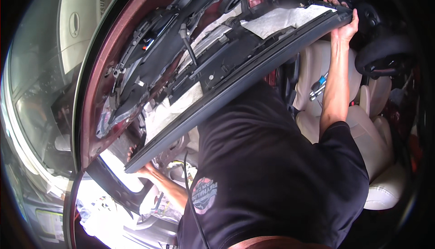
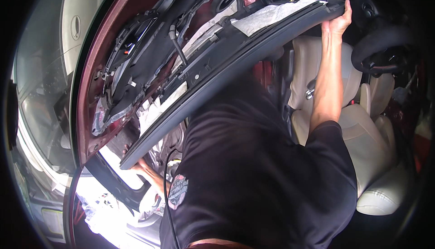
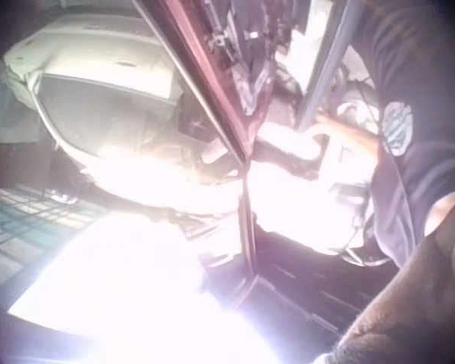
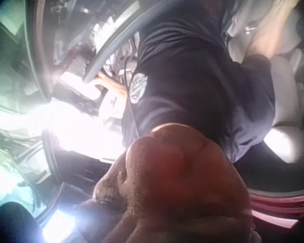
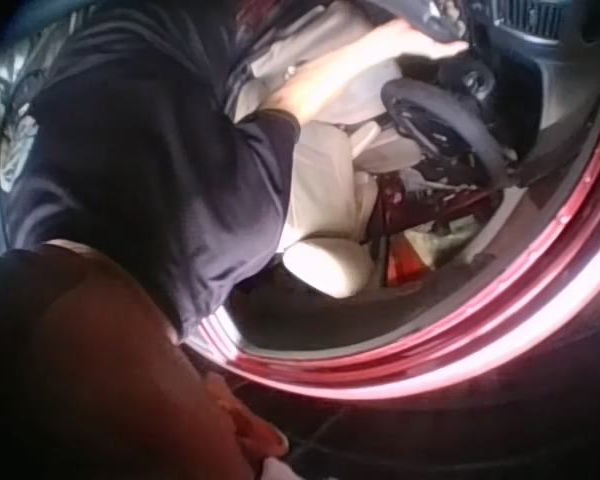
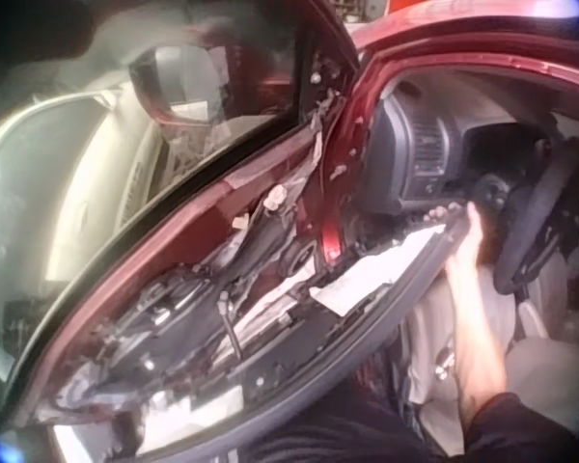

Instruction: The person removes a car door panel using a screwdriver and by hand. They unscrew fasteners from the door handle and armrest, then pry the panel away from the door frame and lift it off.

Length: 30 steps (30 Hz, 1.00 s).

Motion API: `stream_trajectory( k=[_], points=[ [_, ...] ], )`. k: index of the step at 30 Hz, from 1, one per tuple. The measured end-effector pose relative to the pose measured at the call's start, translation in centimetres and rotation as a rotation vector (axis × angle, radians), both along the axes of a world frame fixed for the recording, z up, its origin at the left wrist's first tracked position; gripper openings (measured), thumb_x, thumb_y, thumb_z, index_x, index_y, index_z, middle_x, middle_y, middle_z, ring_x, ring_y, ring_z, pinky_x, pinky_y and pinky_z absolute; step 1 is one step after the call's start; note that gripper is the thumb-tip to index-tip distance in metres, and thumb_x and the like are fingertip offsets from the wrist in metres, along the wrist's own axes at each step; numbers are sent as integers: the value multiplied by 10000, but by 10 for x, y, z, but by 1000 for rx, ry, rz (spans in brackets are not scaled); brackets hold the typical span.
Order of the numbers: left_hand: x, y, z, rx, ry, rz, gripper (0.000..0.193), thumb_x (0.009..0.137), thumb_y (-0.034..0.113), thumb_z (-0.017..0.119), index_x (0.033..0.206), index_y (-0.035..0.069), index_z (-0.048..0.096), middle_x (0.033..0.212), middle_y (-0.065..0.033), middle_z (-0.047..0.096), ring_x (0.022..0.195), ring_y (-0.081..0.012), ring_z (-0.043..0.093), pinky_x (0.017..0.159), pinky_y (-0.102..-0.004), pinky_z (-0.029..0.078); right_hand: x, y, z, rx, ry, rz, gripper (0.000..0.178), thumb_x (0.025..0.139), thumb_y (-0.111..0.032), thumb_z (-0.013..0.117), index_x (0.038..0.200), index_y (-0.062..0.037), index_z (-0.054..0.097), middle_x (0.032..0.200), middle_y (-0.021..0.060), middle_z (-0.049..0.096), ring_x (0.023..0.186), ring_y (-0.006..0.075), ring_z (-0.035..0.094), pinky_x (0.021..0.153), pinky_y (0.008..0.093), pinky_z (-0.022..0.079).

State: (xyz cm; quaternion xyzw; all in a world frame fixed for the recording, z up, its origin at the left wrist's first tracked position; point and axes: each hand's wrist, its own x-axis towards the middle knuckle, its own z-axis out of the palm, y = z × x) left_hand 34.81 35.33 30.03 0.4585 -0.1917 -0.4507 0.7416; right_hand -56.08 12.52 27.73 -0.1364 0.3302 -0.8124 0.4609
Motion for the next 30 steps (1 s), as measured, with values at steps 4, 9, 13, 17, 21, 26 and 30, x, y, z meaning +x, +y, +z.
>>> stream_trajectory(
  k=[4, 9, 13, 17, 21, 26, 30],
  points=[
    [-8, -8, 11, 45, -22, -44, 346, 945, 318, 590, 1003, 32, 775, 1142, -163, 726, 1266, -479, 583, 1170, -729, 302, 10, -3, 12, 188, 132, -197, 457, 1006, -356, 428, 1113, 54, 600, 1186, 343, 644, 1241, 540, 557, 1162, 686, 350],
    [-35, -7, 20, 118, -93, -6, 358, 950, 310, 513, 956, 54, 763, 1047, -146, 720, 1234, -449, 608, 1152, -661, 378, 1, -1, 10, 227, 96, -238, 409, 945, -286, 536, 1083, 94, 598, 1137, 335, 650, 1214, 530, 579, 1133, 643, 399],
    [-28, 14, 18, 93, -152, 17, 349, 951, 295, 506, 997, 48, 749, 1036, -156, 713, 1229, -451, 613, 1148, -665, 392, 4, -12, 14, 254, 98, -264, 402, 930, -270, 544, 1083, 97, 603, 1137, 329, 655, 1202, 525, 588, 1132, 609, 411],
    [-46, 3, 41, 336, -109, 261, 437, 998, 390, 516, 955, 16, 737, 1001, -174, 710, 1211, -451, 625, 1146, -663, 403, 0, -14, 14, 276, 108, -260, 407, 942, -266, 509, 1119, 91, 586, 1196, 316, 642, 1212, 513, 581, 1164, 644, 364],
    [-10, 22, 39, 375, -127, -17, 590, 1011, 555, 548, 834, 11, 692, 940, -176, 692, 1163, -420, 646, 1146, -650, 402, -17, -16, -1, 216, 67, -194, 344, 927, -273, 515, 988, 53, 606, 1096, 301, 666, 1113, 491, 610, 1138, 685, 370],
    [-18, -21, 64, 743, -488, -49, 487, 1024, 442, 616, 798, 16, 676, 935, -158, 718, 965, -312, 696, 947, -447, 496, -19, -12, 4, 193, -16, -130, 317, 917, -264, 537, 938, 44, 605, 1002, 285, 671, 1053, 479, 631, 1101, 683, 406],
    [-45, -65, 102, 1332, -1445, -494, 415, 1015, 365, 639, 1042, -38, 735, 1029, -177, 737, 948, -319, 689, 871, -419, 496, -16, -10, 10, 230, 16, -152, 304, 918, -252, 530, 923, 42, 607, 988, 288, 677, 1038, 472, 640, 1096, 671, 420]
  ],
)
